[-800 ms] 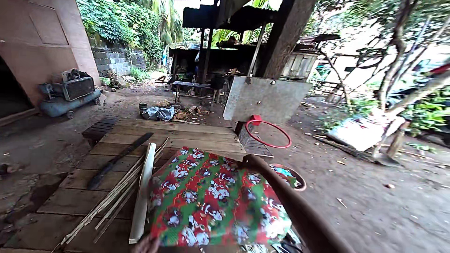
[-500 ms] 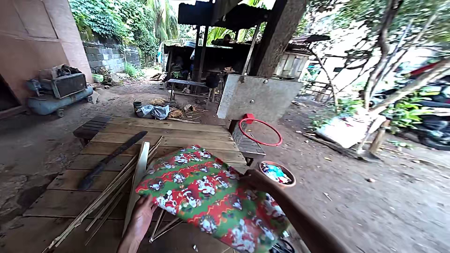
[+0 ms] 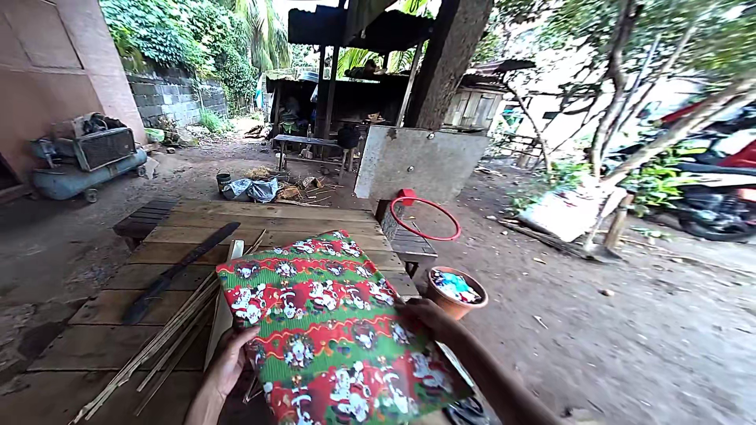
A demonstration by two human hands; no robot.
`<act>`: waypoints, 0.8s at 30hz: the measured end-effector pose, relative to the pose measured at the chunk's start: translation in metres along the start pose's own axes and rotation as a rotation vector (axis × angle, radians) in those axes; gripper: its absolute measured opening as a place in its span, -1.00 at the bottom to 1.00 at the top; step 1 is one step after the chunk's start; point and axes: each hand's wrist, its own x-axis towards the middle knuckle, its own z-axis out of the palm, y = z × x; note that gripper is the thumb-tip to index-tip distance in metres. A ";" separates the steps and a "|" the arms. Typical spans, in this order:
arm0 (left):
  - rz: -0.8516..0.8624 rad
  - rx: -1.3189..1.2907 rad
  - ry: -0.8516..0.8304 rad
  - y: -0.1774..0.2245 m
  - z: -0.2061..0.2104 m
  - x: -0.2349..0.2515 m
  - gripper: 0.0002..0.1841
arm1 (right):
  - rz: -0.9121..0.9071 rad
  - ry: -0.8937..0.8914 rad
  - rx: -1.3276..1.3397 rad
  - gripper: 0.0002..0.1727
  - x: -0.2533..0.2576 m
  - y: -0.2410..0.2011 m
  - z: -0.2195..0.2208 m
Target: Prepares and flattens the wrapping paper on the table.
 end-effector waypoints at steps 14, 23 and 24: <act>-0.035 0.329 0.223 -0.010 -0.036 0.019 -0.49 | 0.022 0.174 0.278 -0.76 -0.015 0.042 0.024; -0.099 0.352 0.156 -0.015 -0.051 -0.002 -0.45 | -0.025 0.249 0.361 -0.77 -0.026 0.057 0.029; -0.108 0.355 0.148 -0.017 -0.052 -0.006 -0.48 | -0.028 0.254 0.373 -0.78 -0.026 0.060 0.029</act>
